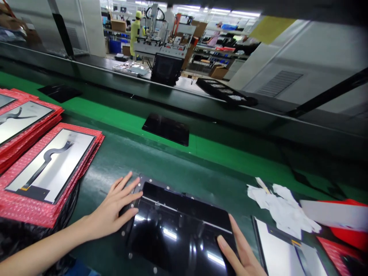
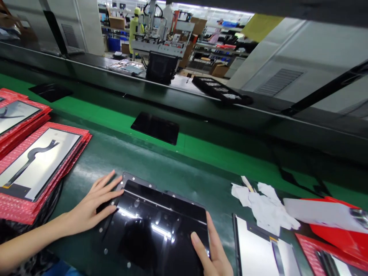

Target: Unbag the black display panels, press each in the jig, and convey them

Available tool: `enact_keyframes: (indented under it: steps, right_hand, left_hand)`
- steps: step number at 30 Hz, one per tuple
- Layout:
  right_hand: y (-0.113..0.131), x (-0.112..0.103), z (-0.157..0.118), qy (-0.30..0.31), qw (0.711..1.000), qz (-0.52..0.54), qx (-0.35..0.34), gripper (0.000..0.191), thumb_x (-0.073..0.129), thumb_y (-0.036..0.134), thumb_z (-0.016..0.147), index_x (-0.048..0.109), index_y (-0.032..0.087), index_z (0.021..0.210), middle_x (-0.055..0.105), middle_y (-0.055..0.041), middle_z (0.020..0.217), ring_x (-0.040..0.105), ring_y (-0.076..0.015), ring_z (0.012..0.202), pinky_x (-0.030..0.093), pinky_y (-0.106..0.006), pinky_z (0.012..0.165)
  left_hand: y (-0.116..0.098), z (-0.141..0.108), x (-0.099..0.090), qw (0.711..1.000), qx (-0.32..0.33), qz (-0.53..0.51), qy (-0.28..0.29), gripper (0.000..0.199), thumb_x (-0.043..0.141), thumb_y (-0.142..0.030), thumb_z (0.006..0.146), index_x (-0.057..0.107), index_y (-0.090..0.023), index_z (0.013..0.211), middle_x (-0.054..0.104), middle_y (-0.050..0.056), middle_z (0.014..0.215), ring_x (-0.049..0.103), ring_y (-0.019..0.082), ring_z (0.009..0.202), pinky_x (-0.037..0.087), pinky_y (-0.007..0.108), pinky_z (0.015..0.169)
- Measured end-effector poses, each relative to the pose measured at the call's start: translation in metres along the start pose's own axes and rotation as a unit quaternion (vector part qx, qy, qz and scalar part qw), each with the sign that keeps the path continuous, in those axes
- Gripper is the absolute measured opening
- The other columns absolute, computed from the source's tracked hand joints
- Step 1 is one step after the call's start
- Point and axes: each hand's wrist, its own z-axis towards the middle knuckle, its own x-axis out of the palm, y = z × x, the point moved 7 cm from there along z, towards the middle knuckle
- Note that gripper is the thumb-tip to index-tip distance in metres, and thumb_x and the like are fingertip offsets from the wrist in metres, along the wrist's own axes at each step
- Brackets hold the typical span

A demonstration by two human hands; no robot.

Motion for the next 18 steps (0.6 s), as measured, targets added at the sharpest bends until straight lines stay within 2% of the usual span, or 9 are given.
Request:
enact_keyframes:
  steps: [2, 5, 8, 13, 15, 18]
  right_hand:
    - [0.001, 0.002, -0.003, 0.004, 0.997, 0.044, 0.067, 0.076, 0.057, 0.057, 0.089, 0.029, 0.031, 0.154, 0.027, 0.0018, 0.159, 0.019, -0.0338, 0.144, 0.024, -0.054, 0.113]
    - [0.009, 0.006, -0.007, -0.015, 0.989, 0.092, 0.113, 0.083, 0.062, 0.062, 0.082, 0.032, 0.032, 0.153, 0.026, 0.0021, 0.159, 0.017, -0.0345, 0.145, 0.022, -0.053, 0.114]
    - [0.015, 0.01, -0.012, -0.032, 0.981, 0.125, 0.145, 0.085, 0.066, 0.062, 0.079, 0.033, 0.034, 0.152, 0.027, 0.0035, 0.159, 0.018, -0.0328, 0.145, 0.022, -0.05, 0.116]
    - [0.024, 0.012, -0.017, -0.048, 0.972, 0.16, 0.165, 0.088, 0.071, 0.062, 0.075, 0.034, 0.037, 0.151, 0.028, 0.0068, 0.159, 0.017, -0.0301, 0.147, 0.021, -0.047, 0.118]
    - [0.026, 0.011, -0.018, -0.053, 0.971, 0.165, 0.165, 0.088, 0.072, 0.062, 0.073, 0.036, 0.039, 0.15, 0.029, 0.0089, 0.158, 0.017, -0.0287, 0.148, 0.021, -0.046, 0.119]
    - [0.028, 0.011, -0.02, -0.059, 0.968, 0.173, 0.173, 0.087, 0.073, 0.063, 0.072, 0.038, 0.038, 0.148, 0.034, 0.0078, 0.157, 0.024, -0.0281, 0.146, 0.028, -0.043, 0.118]
  left_hand:
    - [0.003, -0.001, 0.002, 1.0, -0.019, -0.007, 0.009, 0.052, 0.04, -0.027, 0.102, 0.029, -0.028, 0.152, 0.017, 0.006, 0.163, 0.004, 0.028, 0.152, 0.022, 0.06, 0.119]
    - [-0.001, -0.002, 0.007, 0.999, 0.004, -0.007, 0.035, 0.056, 0.037, -0.023, 0.102, 0.019, -0.028, 0.155, 0.016, 0.007, 0.164, 0.005, 0.027, 0.152, 0.018, 0.06, 0.12]
    - [-0.005, -0.003, 0.009, 0.999, 0.02, 0.006, 0.044, 0.056, 0.037, -0.022, 0.102, 0.02, -0.029, 0.155, 0.01, 0.006, 0.165, 0.005, 0.029, 0.151, 0.016, 0.059, 0.121]
    - [-0.008, -0.004, 0.011, 0.996, 0.032, 0.022, 0.074, 0.053, 0.035, -0.023, 0.102, 0.025, -0.033, 0.154, -0.012, 0.004, 0.164, -0.005, 0.034, 0.15, 0.014, 0.062, 0.119]
    - [-0.01, -0.004, 0.009, 0.995, 0.038, 0.028, 0.085, 0.055, 0.039, -0.03, 0.102, 0.022, -0.034, 0.154, -0.017, 0.005, 0.163, -0.008, 0.035, 0.15, 0.013, 0.064, 0.118]
    - [-0.013, -0.003, 0.007, 0.993, 0.048, 0.044, 0.099, 0.072, 0.052, -0.048, 0.094, 0.017, -0.032, 0.155, -0.019, 0.009, 0.163, -0.011, 0.039, 0.149, 0.012, 0.068, 0.117]
